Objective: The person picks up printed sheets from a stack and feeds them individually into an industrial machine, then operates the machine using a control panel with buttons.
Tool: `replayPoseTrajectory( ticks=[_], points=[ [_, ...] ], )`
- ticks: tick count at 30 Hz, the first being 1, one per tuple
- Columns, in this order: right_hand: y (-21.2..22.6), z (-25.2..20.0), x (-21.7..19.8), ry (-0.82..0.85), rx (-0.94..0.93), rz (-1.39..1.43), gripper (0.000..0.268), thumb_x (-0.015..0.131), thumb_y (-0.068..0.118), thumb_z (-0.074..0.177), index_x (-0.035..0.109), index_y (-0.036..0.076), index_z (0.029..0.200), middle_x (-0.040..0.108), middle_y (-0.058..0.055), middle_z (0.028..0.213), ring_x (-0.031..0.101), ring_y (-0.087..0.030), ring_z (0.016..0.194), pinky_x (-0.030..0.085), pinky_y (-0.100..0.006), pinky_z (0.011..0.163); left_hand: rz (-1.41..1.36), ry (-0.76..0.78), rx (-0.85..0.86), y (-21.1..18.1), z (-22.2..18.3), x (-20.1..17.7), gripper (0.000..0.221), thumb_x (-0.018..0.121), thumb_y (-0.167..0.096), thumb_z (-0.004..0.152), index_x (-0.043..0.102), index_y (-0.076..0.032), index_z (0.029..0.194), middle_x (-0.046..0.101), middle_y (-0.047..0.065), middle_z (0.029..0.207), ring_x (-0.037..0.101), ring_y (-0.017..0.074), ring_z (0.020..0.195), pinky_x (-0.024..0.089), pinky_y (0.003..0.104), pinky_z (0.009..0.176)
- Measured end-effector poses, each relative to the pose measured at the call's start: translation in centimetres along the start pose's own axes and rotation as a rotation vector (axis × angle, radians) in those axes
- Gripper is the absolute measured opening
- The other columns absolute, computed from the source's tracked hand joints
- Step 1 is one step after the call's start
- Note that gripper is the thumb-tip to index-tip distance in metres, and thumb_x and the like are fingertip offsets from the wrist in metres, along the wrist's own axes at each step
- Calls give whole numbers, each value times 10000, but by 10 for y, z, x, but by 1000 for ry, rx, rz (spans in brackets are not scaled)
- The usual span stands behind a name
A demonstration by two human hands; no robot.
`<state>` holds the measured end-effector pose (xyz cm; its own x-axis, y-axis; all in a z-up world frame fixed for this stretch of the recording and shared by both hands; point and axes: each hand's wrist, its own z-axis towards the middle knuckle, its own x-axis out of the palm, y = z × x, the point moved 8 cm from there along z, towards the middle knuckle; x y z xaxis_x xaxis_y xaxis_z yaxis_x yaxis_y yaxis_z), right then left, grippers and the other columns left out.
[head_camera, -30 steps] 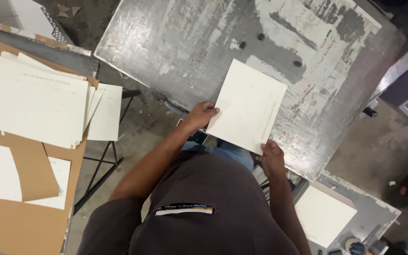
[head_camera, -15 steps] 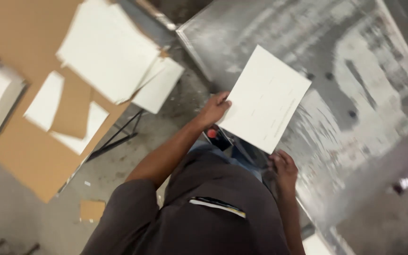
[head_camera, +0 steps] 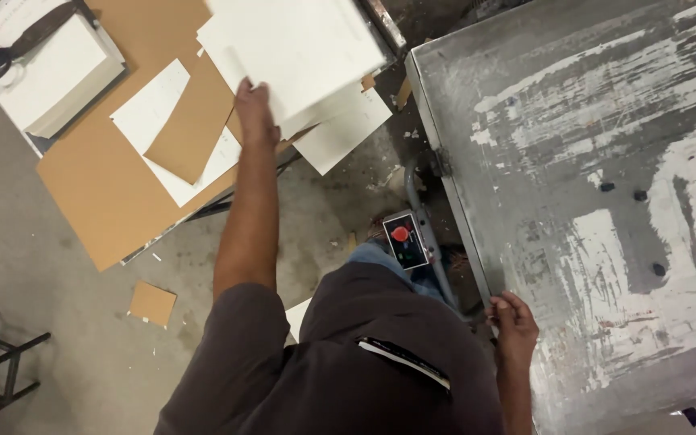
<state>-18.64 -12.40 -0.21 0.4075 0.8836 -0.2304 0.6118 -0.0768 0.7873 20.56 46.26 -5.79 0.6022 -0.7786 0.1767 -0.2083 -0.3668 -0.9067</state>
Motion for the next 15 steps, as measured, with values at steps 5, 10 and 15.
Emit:
replayPoseTrajectory(
  ticks=[5,10,15],
  points=[
    [-4,7,-4,-25,-15,-38,343,645,150,1012,622,-31,1302,733,-108,1067,682,-155,858,549,-284,741,-49,-11,103,51,77,-71,300,523,9,954,576,83,1240,691,167,1078,688,237,902,607,367,784],
    [-21,6,-17,-85,-21,-19,376,667,181,1004,625,-42,1302,748,-110,1062,704,-160,866,550,-281,754,366,-158,-2,66,93,-94,339,586,-82,933,535,82,1225,593,152,954,571,246,775,479,433,645],
    [-47,-15,-40,-160,-30,125,381,692,184,993,625,-38,1295,711,-103,1081,691,-162,935,571,-304,832,1396,297,485,44,115,-80,590,423,-321,1127,338,223,1339,464,352,1354,401,345,1260,244,491,1202]
  ],
)
